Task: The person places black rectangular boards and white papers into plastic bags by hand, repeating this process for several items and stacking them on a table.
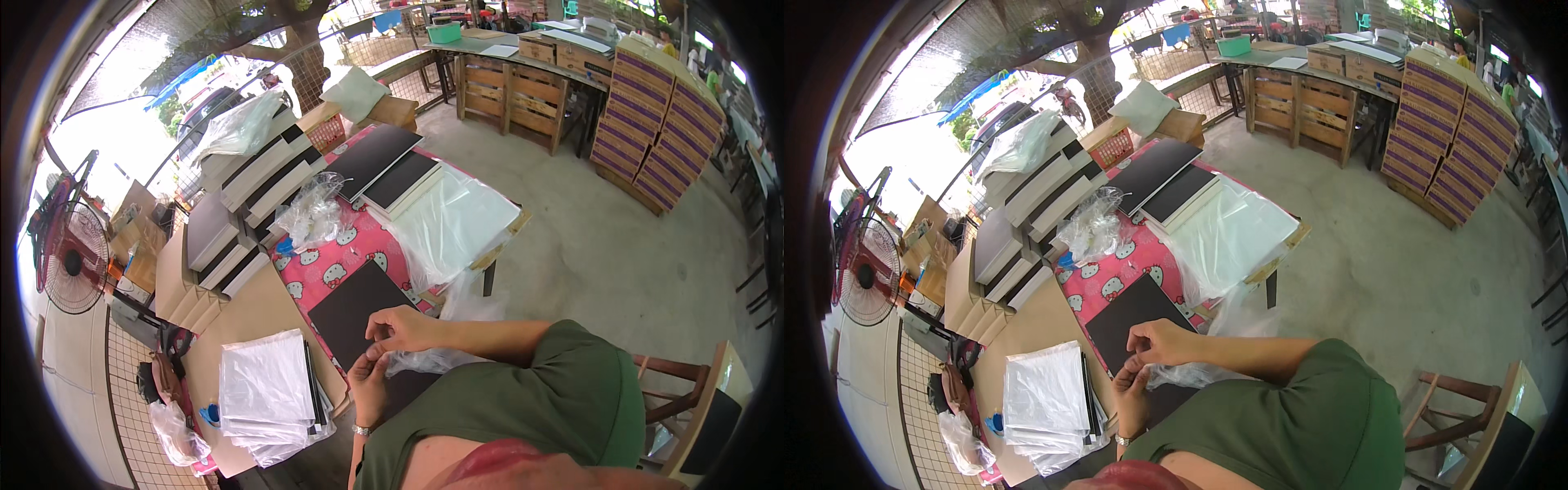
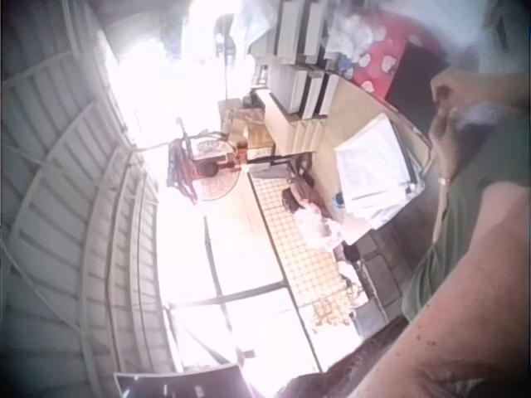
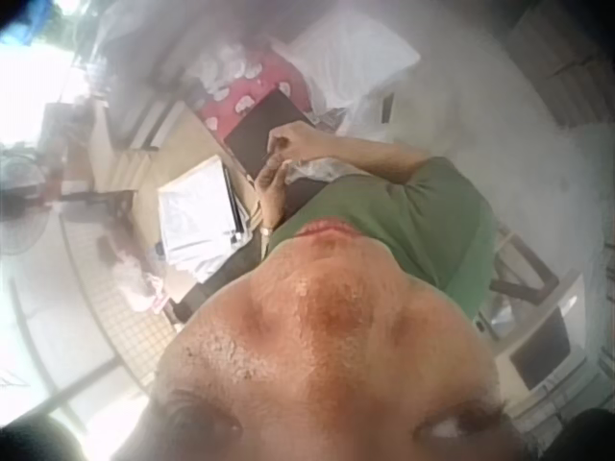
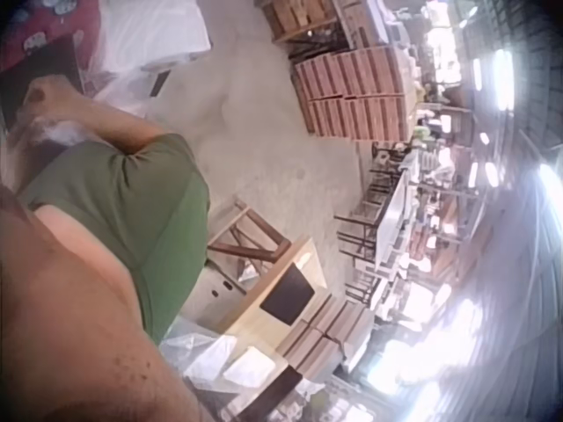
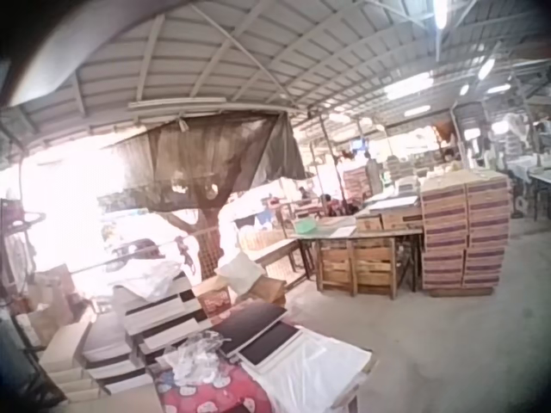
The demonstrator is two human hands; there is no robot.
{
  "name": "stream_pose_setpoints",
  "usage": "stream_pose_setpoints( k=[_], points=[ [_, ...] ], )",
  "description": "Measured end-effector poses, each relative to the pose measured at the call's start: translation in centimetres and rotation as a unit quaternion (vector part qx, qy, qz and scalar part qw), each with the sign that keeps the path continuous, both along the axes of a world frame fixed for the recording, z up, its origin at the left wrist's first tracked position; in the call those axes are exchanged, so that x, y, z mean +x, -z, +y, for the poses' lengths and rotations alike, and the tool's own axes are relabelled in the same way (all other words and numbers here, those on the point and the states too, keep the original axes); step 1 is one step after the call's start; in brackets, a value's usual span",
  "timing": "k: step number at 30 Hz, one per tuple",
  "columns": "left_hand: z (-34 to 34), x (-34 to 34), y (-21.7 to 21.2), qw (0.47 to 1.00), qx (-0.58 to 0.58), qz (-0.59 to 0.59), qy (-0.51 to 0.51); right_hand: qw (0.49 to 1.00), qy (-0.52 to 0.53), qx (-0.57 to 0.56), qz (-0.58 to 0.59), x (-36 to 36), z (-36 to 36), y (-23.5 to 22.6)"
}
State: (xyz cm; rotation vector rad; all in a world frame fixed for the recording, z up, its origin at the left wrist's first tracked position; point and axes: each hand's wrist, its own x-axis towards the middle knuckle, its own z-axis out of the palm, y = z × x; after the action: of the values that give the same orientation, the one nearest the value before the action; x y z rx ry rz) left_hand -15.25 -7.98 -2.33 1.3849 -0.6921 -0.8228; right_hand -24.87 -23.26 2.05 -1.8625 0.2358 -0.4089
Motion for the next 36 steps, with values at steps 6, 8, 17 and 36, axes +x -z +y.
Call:
stream_pose_setpoints(
  k=[6, 8, 17, 36],
  points=[
    [0.0, 0.3, -0.6, 0.995, -0.097, -0.001, -0.025, 0.995, -0.07, -0.018, 0.064, -1.4, -1.6, 2.8],
    [0.7, 0.9, 1.0, 0.997, -0.064, 0.044, -0.007, 0.997, -0.057, -0.004, 0.059, -1.3, -1.5, 2.3],
    [1.2, 2.2, 2.4, 0.997, -0.02, 0.035, 0.073, 0.962, -0.094, 0.255, 0.021, 1.2, -1.6, 1.4],
    [1.7, 2.4, -2.0, 0.983, -0.109, 0.005, -0.148, 0.989, -0.118, -0.033, -0.077, 2.5, 0.3, -3.0]
  ],
)
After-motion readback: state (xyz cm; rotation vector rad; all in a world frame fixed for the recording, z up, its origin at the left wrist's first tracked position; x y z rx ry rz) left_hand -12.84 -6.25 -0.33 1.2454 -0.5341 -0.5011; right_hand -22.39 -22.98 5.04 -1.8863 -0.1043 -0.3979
